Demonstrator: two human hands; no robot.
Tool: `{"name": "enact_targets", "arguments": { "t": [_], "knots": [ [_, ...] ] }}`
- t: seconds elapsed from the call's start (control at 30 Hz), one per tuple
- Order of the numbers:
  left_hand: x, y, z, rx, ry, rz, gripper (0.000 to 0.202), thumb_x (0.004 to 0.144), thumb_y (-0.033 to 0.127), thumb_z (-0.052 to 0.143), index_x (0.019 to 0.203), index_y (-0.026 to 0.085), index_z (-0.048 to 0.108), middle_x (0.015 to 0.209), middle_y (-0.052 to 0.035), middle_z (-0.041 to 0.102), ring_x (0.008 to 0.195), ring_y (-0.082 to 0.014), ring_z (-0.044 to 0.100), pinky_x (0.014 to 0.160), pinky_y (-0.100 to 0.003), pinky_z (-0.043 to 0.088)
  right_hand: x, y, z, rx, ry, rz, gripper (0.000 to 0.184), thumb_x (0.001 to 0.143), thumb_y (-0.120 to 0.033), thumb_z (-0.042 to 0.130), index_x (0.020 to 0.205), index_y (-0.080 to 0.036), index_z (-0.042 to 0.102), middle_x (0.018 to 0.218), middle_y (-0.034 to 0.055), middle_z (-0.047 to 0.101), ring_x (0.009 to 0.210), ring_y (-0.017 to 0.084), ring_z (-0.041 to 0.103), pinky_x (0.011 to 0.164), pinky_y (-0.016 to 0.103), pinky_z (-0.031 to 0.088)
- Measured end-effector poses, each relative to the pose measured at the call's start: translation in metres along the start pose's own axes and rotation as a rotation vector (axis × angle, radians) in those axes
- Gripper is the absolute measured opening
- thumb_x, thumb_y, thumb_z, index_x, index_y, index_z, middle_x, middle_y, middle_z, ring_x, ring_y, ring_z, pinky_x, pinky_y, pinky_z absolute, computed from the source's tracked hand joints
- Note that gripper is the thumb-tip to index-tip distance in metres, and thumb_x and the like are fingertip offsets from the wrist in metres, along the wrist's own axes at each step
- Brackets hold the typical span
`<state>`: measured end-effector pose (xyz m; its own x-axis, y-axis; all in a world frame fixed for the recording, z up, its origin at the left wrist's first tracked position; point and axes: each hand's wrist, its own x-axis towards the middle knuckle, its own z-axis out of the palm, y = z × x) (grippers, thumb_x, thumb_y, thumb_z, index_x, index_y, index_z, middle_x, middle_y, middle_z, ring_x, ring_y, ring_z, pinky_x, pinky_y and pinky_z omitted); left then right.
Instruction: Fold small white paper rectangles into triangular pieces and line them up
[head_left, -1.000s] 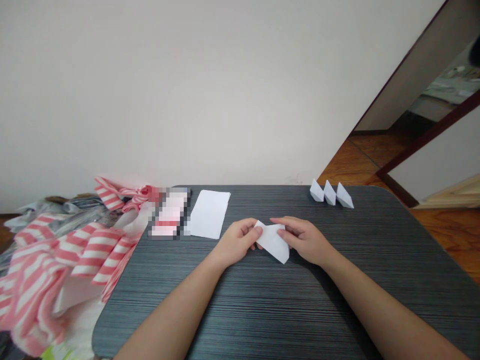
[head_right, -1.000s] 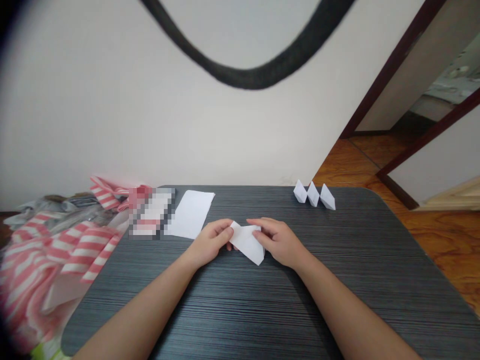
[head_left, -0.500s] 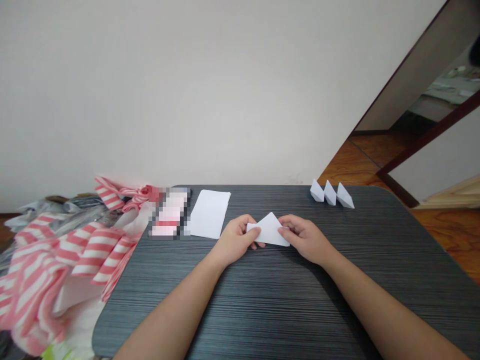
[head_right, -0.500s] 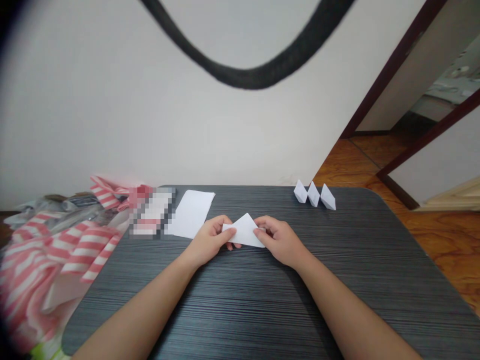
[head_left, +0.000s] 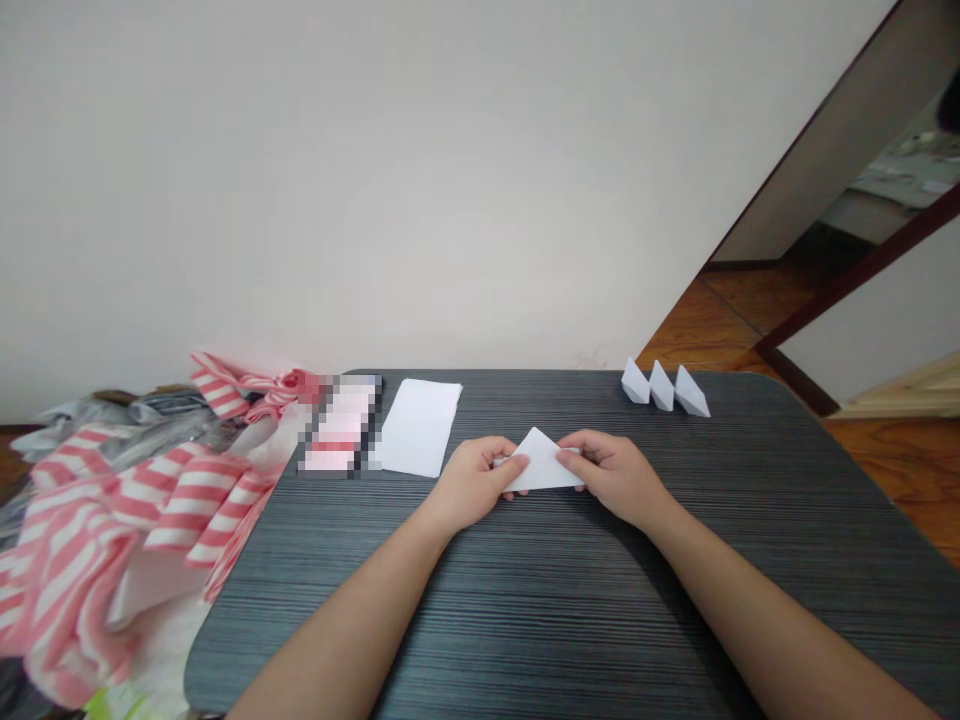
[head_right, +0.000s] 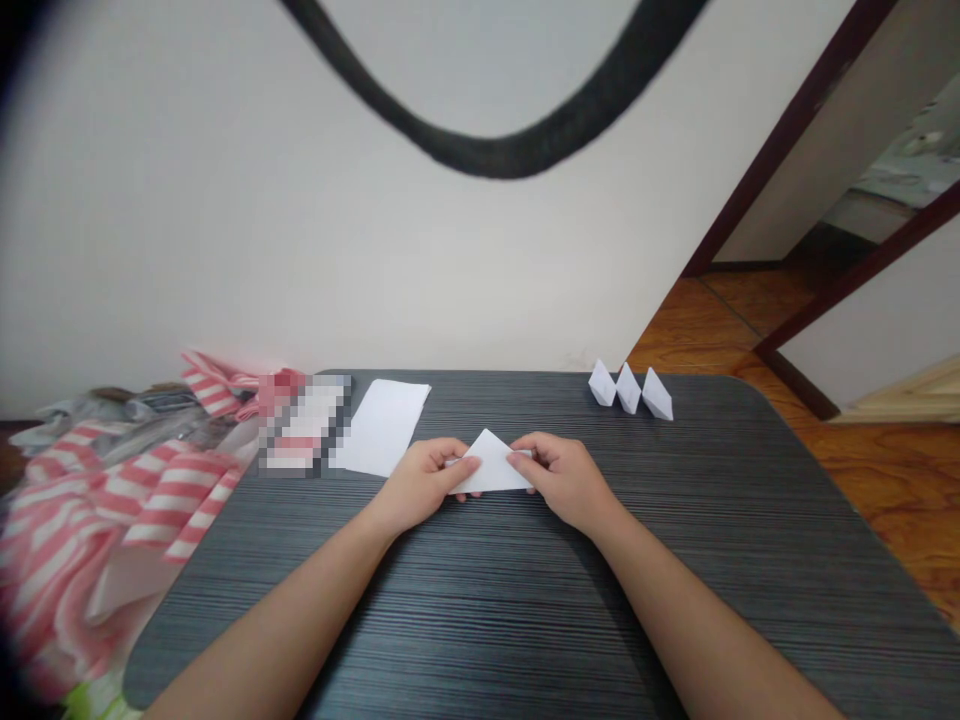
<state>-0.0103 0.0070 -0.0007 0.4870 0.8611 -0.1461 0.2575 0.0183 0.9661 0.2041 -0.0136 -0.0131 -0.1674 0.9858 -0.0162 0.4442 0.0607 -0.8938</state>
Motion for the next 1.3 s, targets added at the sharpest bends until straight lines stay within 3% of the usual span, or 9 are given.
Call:
{"name": "enact_targets", "arguments": {
  "t": [0.23,0.43,0.53,0.67,0.83,1.3],
  "knots": [
    [-0.0009,0.0039,0.0024,0.005,-0.002,-0.005,0.029,0.082,0.040,0.053,0.089,0.015,0.066,0.071,-0.0029,0.064,0.059,-0.0116,0.055,0.052,-0.021,0.043,0.0007,-0.0036,-0.0006,0.035,-0.053,-0.002,0.020,0.083,-0.035,0.058,0.082,-0.017,0.066,0.060,-0.0002,0.059,0.052,0.012,0.054,0.048,0.022,0.041],
    [0.0009,0.0003,0.0012,-0.079,0.019,-0.049,0.030,0.083,0.041,0.052,0.090,0.014,0.063,0.062,-0.0011,0.060,0.050,-0.0104,0.053,0.043,-0.019,0.040,-0.0044,-0.0010,0.0003,0.168,-0.039,-0.058,0.020,0.092,-0.030,0.044,0.106,-0.020,0.055,0.061,-0.0013,0.059,0.049,0.011,0.051,0.047,0.022,0.040],
    [0.0025,-0.0023,-0.0004,-0.093,0.039,-0.057,0.032,0.082,0.042,0.053,0.094,0.014,0.062,0.060,-0.0009,0.059,0.048,-0.0102,0.053,0.041,-0.018,0.039,-0.0053,0.0017,-0.0001,0.179,-0.059,-0.171,0.020,0.095,-0.026,0.037,0.102,-0.021,0.055,0.072,0.0013,0.061,0.051,0.010,0.049,0.049,0.023,0.041],
    [0.0034,-0.0035,-0.0011,-0.131,0.046,-0.054,0.032,0.083,0.042,0.053,0.094,0.014,0.061,0.057,0.0003,0.058,0.046,-0.0088,0.051,0.040,-0.017,0.038,-0.0024,0.0009,-0.0035,0.069,-0.125,-0.332,0.027,0.092,-0.018,0.040,0.105,-0.023,0.062,0.105,0.0071,0.056,0.067,0.011,0.056,0.060,0.026,0.046],
    [0.0030,-0.0035,-0.0009,-0.132,0.049,-0.056,0.030,0.082,0.041,0.053,0.092,0.014,0.061,0.058,0.0005,0.057,0.046,-0.0079,0.050,0.039,-0.016,0.037,0.0018,-0.0016,-0.0076,-0.066,-0.192,-0.454,0.033,0.087,-0.014,0.049,0.112,-0.028,0.065,0.109,0.0070,0.056,0.098,0.019,0.056,0.084,0.033,0.045],
    [0.0025,-0.0028,-0.0007,-0.130,0.009,-0.057,0.030,0.082,0.042,0.054,0.090,0.014,0.062,0.060,-0.0007,0.058,0.048,-0.0093,0.053,0.041,-0.018,0.038,0.0019,-0.0020,-0.0076,-0.113,-0.158,-0.409,0.021,0.087,-0.027,0.056,0.103,-0.027,0.070,0.101,0.0063,0.061,0.088,0.018,0.059,0.078,0.031,0.047]
  ]
}}
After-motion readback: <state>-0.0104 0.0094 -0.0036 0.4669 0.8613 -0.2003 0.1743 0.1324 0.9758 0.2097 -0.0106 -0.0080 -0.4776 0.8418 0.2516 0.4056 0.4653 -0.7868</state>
